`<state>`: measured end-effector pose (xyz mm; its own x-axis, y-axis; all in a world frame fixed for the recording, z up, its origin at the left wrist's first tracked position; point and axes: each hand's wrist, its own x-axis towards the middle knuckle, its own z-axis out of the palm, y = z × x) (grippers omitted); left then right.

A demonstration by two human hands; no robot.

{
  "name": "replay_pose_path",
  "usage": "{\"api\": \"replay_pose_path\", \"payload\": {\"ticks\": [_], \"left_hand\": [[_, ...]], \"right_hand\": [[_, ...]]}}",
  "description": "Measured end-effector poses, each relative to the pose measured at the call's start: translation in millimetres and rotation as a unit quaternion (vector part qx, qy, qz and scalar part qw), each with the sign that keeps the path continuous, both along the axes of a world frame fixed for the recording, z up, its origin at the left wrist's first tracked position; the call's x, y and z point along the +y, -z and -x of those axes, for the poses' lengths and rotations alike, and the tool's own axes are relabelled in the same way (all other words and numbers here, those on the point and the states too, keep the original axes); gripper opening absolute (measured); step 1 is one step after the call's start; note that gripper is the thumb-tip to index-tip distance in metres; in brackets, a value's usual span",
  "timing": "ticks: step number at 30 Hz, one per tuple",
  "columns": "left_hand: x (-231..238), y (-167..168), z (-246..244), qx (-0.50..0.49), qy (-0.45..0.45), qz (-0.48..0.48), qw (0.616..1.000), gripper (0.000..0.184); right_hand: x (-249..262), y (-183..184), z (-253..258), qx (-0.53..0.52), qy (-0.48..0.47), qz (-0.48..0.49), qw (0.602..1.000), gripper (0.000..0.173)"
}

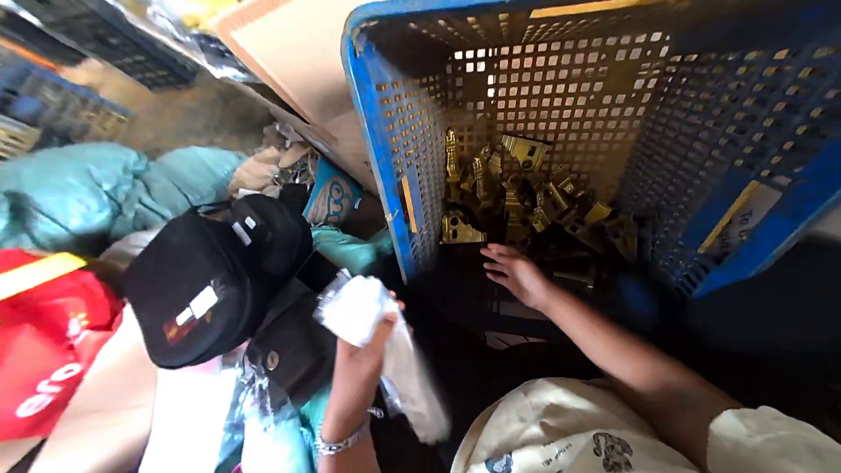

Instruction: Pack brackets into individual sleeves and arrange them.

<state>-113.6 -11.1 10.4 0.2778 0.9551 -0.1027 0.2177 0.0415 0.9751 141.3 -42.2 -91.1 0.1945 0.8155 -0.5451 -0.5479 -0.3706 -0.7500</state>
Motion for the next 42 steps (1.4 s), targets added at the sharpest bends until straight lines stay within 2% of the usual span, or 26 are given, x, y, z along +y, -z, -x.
{"api": "replay_pose_path", "payload": {"ticks": [2,3,5,6,7,9,12,15,17,19,21,23,25,26,27,28,30,32,34,36,38,40,42], "left_hand": [[-9,14,-21,0.054,0.031,-0.054,0.997,0.051],[-13,21,-37,0.064,0.044,-0.076,0.994,0.058],[-16,36,-67,0.040,0.076,-0.125,0.988,0.059],[-18,41,-81,0.022,0.088,-0.154,0.984,0.053],[-20,45,-92,0.005,0.096,-0.180,0.979,0.048],[-25,46,-102,-0.038,0.108,-0.181,0.977,0.046],[-22,36,-101,-0.081,0.131,-0.121,0.981,0.069],[-22,42,-101,-0.086,0.181,-0.105,0.974,0.083],[-24,39,-106,-0.134,0.219,-0.061,0.965,0.077],[-28,29,-109,-0.136,0.218,-0.010,0.966,0.064],[-26,25,-107,-0.108,0.206,0.002,0.973,0.055],[-16,30,-97,-0.020,0.162,-0.080,0.983,0.045],[4,44,-84,0.081,0.060,-0.214,0.972,0.034],[15,49,-79,0.076,0.013,-0.248,0.966,0.032],[21,47,-78,0.048,-0.011,-0.245,0.968,0.030],[21,39,-80,0.016,-0.008,-0.208,0.978,0.026],[2,17,-87,-0.030,0.069,-0.066,0.995,0.023],[-21,11,-95,-0.046,0.164,0.056,0.984,0.040],[-34,19,-106,-0.056,0.194,0.131,0.971,0.049],[-38,30,-111,-0.080,0.199,0.168,0.962,0.036],[-36,38,-109,-0.106,0.229,0.162,0.954,0.029],[-31,40,-105,-0.128,0.221,0.140,0.957,0.029],[-25,36,-103,-0.145,0.189,0.134,0.962,0.033]], "right_hand": [[-17,-25,-15,-0.070,-0.021,-0.009,0.997,0.033],[-30,-38,-16,-0.105,-0.058,-0.047,0.992,0.032],[-52,-58,-12,-0.174,-0.140,-0.150,0.963,0.039],[-57,-62,-9,-0.202,-0.155,-0.194,0.947,0.037],[-59,-62,-8,-0.232,-0.138,-0.216,0.938,0.029],[-58,-57,-17,-0.270,-0.078,-0.175,0.944,0.017],[-58,-61,-38,-0.202,-0.053,-0.103,0.973,0.014],[-66,-73,-31,-0.134,-0.151,-0.132,0.970,0.028],[-62,-73,-21,-0.154,-0.150,-0.131,0.968,0.013],[-61,-68,-18,-0.176,-0.125,-0.130,0.968,0.014],[-66,-65,-18,-0.182,-0.113,-0.136,0.967,0.013],[-75,-65,-22,-0.147,-0.156,-0.139,0.967,0.007],[-84,-62,-24,-0.123,-0.188,-0.130,0.966,0.004],[-88,-59,-22,-0.108,-0.175,-0.122,0.971,0.003],[-90,-56,-20,-0.088,-0.142,-0.115,0.979,0.011],[-89,-53,-17,-0.069,-0.101,-0.109,0.986,0.020],[-86,-51,-14,-0.050,-0.055,-0.095,0.993,0.027],[-84,-54,-12,-0.092,-0.093,-0.112,0.985,0.018],[-84,-57,-9,-0.174,-0.168,-0.147,0.959,0.017],[-83,-62,-12,-0.207,-0.243,-0.126,0.939,0.024],[-80,-65,-24,-0.175,-0.307,-0.075,0.932,0.022],[-80,-69,-37,-0.168,-0.300,-0.042,0.938,0.024],[-79,-69,-46,-0.189,-0.245,-0.041,0.950,0.030]]}}
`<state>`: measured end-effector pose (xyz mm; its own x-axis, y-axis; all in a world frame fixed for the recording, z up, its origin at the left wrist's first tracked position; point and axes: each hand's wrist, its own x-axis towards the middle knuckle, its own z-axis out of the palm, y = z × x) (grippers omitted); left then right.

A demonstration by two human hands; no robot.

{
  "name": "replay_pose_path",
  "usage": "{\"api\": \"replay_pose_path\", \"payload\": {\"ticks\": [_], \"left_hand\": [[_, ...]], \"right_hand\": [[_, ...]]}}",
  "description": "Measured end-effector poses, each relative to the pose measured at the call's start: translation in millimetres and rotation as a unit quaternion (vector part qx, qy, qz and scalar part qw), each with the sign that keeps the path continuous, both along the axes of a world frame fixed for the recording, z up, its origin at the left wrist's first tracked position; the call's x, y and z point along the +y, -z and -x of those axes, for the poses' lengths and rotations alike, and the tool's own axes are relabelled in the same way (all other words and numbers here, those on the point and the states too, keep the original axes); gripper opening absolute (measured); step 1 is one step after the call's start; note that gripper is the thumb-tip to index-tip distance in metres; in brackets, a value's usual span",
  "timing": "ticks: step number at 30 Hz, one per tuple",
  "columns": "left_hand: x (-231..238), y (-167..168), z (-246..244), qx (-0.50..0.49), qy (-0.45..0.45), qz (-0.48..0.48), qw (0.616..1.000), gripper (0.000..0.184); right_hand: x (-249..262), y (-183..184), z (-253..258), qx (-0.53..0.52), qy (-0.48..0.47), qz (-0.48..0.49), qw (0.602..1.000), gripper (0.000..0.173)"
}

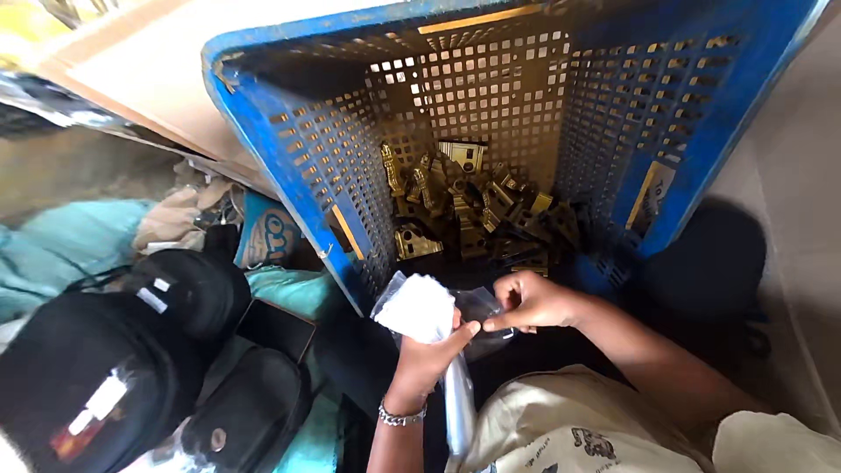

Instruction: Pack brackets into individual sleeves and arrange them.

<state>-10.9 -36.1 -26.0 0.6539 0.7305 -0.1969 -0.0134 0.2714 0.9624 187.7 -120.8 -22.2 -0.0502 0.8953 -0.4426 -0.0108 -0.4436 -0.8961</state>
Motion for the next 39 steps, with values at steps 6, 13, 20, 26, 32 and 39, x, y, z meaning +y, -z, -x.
{"api": "replay_pose_path", "payload": {"ticks": [6,13,20,26,32,39], "left_hand": [[-5,7,-9,0.089,-0.040,-0.081,0.992,0.049],[-3,13,-6,0.059,-0.041,-0.066,0.995,0.040],[14,27,8,0.076,-0.157,-0.151,0.973,0.030],[8,11,-4,0.025,-0.264,-0.210,0.941,0.031],[15,10,3,0.047,-0.257,-0.216,0.941,0.039],[16,19,-16,0.067,-0.240,-0.269,0.930,0.055]], "right_hand": [[1,8,28,-0.153,-0.057,-0.198,0.967,0.018],[-3,19,34,-0.009,0.078,-0.109,0.991,0.007],[42,40,-33,-0.233,-0.041,0.040,0.971,0.031],[76,133,-50,-0.491,-0.244,0.112,0.829,0.053],[52,65,-51,-0.363,-0.014,-0.007,0.932,0.048],[-8,16,-31,0.264,0.417,-0.006,0.870,0.048]]}}
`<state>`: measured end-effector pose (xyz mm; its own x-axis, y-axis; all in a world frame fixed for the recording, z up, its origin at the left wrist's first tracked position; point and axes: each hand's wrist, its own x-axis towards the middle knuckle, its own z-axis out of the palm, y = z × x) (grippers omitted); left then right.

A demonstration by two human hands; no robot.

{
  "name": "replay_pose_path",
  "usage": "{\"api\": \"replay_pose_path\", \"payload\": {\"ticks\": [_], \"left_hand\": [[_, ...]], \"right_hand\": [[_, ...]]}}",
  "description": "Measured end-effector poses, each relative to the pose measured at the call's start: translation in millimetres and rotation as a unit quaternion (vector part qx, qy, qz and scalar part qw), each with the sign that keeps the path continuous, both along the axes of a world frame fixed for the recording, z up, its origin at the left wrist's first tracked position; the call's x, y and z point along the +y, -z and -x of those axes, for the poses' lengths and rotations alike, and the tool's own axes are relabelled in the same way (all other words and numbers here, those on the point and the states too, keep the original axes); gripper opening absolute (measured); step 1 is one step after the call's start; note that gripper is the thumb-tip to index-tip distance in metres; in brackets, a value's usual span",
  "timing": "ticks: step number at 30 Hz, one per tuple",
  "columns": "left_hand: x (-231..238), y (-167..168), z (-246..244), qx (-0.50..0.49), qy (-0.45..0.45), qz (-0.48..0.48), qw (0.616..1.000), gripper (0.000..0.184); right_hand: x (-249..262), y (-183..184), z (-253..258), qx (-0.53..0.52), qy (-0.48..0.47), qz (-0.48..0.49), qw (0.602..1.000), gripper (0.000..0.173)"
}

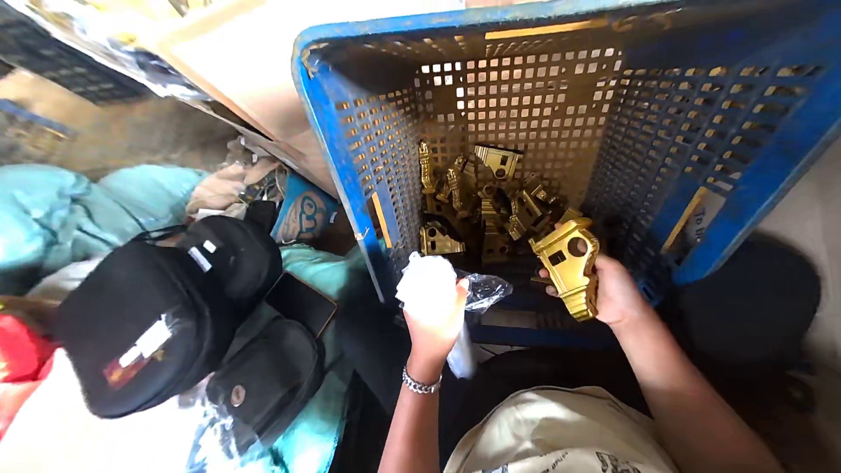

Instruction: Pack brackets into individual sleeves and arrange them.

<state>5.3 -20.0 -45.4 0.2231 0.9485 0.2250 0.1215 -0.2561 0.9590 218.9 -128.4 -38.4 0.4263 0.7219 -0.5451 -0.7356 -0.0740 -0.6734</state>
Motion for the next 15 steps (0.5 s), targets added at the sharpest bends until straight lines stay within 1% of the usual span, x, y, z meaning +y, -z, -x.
{"api": "replay_pose_path", "payload": {"ticks": [1,2,3,4,5,6,7,9,10,11,12,13,14,15], "left_hand": [[2,0,-2,0.008,0.004,-0.018,1.000,0.054],[3,-2,-3,0.018,0.006,-0.026,0.999,0.054],[4,-5,-4,0.029,0.005,-0.029,0.999,0.054],[4,-9,-5,0.039,0.002,-0.027,0.999,0.054],[4,-12,-5,0.044,0.000,-0.022,0.999,0.054],[4,-13,-6,0.043,0.000,-0.016,0.999,0.054],[3,-15,-7,0.040,0.000,-0.010,0.999,0.053],[-1,-18,-7,0.032,0.002,0.017,0.999,0.054],[-3,-22,-8,0.023,0.006,0.045,0.999,0.054],[-5,-26,-9,0.009,0.013,0.082,0.997,0.054],[-8,-30,-10,-0.008,0.023,0.119,0.993,0.054],[-10,-33,-10,-0.025,0.034,0.151,0.988,0.054],[-11,-37,-11,-0.040,0.038,0.168,0.984,0.054],[-11,-39,-13,-0.051,0.040,0.172,0.983,0.053]], "right_hand": [[-6,0,0,0.008,0.002,-0.058,0.998,0.059],[-11,0,0,-0.016,-0.022,-0.121,0.992,0.065],[-15,1,-1,-0.053,-0.067,-0.181,0.980,0.068],[-15,-1,-3,-0.098,-0.123,-0.220,0.963,0.065],[-13,-5,-2,-0.132,-0.166,-0.234,0.949,0.056],[-10,-12,2,-0.164,-0.203,-0.217,0.941,0.054],[-7,-19,5,-0.180,-0.241,-0.189,0.935,0.057],[-2,-30,10,-0.179,-0.305,-0.124,0.927,0.062],[1,-34,14,-0.178,-0.332,-0.099,0.921,0.064],[4,-36,19,-0.188,-0.346,-0.081,0.916,0.063],[7,-36,28,-0.224,-0.338,-0.064,0.912,0.061],[12,-31,39,-0.301,-0.298,-0.053,0.904,0.056],[17,-20,49,-0.415,-0.249,-0.047,0.874,0.052],[21,-10,56,-0.523,-0.227,-0.041,0.821,0.051]]}}
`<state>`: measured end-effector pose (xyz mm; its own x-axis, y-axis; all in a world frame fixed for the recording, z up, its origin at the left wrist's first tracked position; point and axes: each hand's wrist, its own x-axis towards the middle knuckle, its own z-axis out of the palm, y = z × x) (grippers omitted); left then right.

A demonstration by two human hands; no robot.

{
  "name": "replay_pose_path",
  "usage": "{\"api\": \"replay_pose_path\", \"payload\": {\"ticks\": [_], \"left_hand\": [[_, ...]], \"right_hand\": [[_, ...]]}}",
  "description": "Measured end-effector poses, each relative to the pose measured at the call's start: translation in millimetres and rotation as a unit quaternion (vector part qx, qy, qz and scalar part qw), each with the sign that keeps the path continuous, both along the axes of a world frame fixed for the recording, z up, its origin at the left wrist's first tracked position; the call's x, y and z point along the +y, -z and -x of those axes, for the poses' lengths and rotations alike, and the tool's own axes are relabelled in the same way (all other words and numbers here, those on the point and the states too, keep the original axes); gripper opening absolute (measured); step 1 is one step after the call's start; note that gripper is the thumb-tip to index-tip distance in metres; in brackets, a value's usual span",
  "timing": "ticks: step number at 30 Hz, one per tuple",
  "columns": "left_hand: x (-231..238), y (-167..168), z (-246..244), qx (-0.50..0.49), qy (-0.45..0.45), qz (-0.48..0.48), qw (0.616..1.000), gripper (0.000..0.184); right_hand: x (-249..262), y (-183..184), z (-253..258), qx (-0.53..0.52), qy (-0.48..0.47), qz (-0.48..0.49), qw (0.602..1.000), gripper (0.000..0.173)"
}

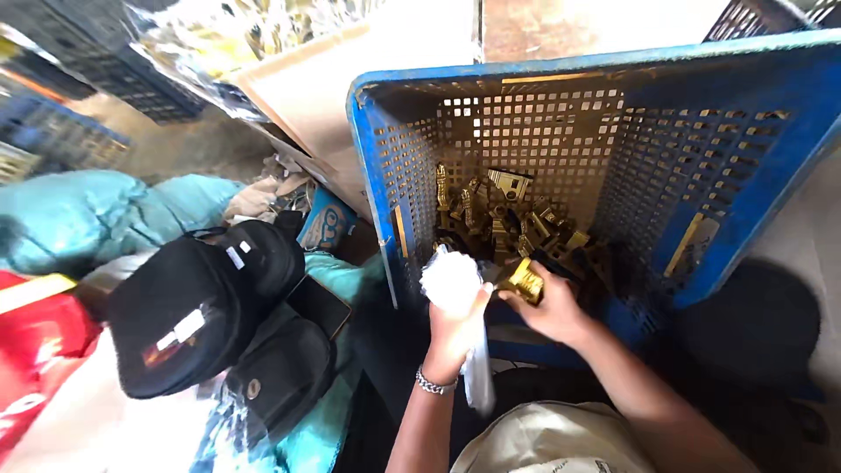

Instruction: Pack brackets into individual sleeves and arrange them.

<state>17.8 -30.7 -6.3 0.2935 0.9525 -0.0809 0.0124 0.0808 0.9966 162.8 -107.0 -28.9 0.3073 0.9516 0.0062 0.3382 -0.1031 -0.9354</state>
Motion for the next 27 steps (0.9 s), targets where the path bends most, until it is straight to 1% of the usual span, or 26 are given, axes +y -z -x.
{"api": "replay_pose_path", "payload": {"ticks": [1,2,3,5,7,8,10,11,12,13,15,17,18,20,22,24,27], "left_hand": [[1,-2,-1,-0.001,0.005,-0.005,1.000,0.051],[1,-4,0,0.017,0.019,-0.019,0.999,0.049],[0,-4,2,0.055,0.046,-0.045,0.996,0.048],[-3,6,8,0.105,0.108,-0.139,0.979,0.040],[-5,21,11,0.110,0.140,-0.221,0.959,0.042],[-5,25,11,0.114,0.125,-0.237,0.957,0.046],[1,27,11,0.116,0.033,-0.231,0.966,0.057],[6,26,12,0.101,-0.012,-0.217,0.971,0.063],[10,24,13,0.078,-0.046,-0.209,0.974,0.066],[13,23,14,0.054,-0.065,-0.215,0.973,0.064],[16,21,14,0.026,-0.066,-0.251,0.966,0.055],[20,20,12,0.022,-0.040,-0.309,0.950,0.046],[22,20,11,0.024,-0.025,-0.334,0.942,0.043],[24,21,10,0.053,-0.008,-0.370,0.927,0.041],[27,21,10,0.100,-0.018,-0.412,0.905,0.039],[30,21,11,0.126,-0.031,-0.429,0.894,0.039],[33,24,16,0.130,-0.033,-0.424,0.896,0.040]], "right_hand": [[2,3,5,-0.070,-0.030,0.024,0.997,0.052],[3,2,11,-0.101,-0.078,0.075,0.989,0.054],[4,3,16,-0.103,-0.104,0.106,0.984,0.056],[9,11,17,-0.053,-0.077,0.106,0.990,0.062],[18,8,7,0.047,-0.063,0.149,0.986,0.077],[20,5,2,0.109,-0.052,0.166,0.979,0.081],[18,-5,-5,0.215,-0.036,0.149,0.964,0.073],[16,-13,-7,0.232,-0.035,0.135,0.963,0.066],[14,-20,-7,0.225,-0.033,0.125,0.966,0.060],[13,-25,-7,0.198,-0.034,0.120,0.972,0.058],[13,-25,-6,0.126,-0.047,0.119,0.984,0.061],[14,-19,-7,0.107,-0.067,0.112,0.986,0.070],[14,-15,-6,0.128,-0.072,0.102,0.984,0.073],[12,-11,-1,0.202,-0.063,0.077,0.974,0.073],[10,-9,3,0.260,-0.040,0.061,0.963,0.071],[9,-7,1,0.279,-0.026,0.055,0.958,0.072],[5,-11,-6,0.274,-0.034,0.051,0.960,0.074]]}}
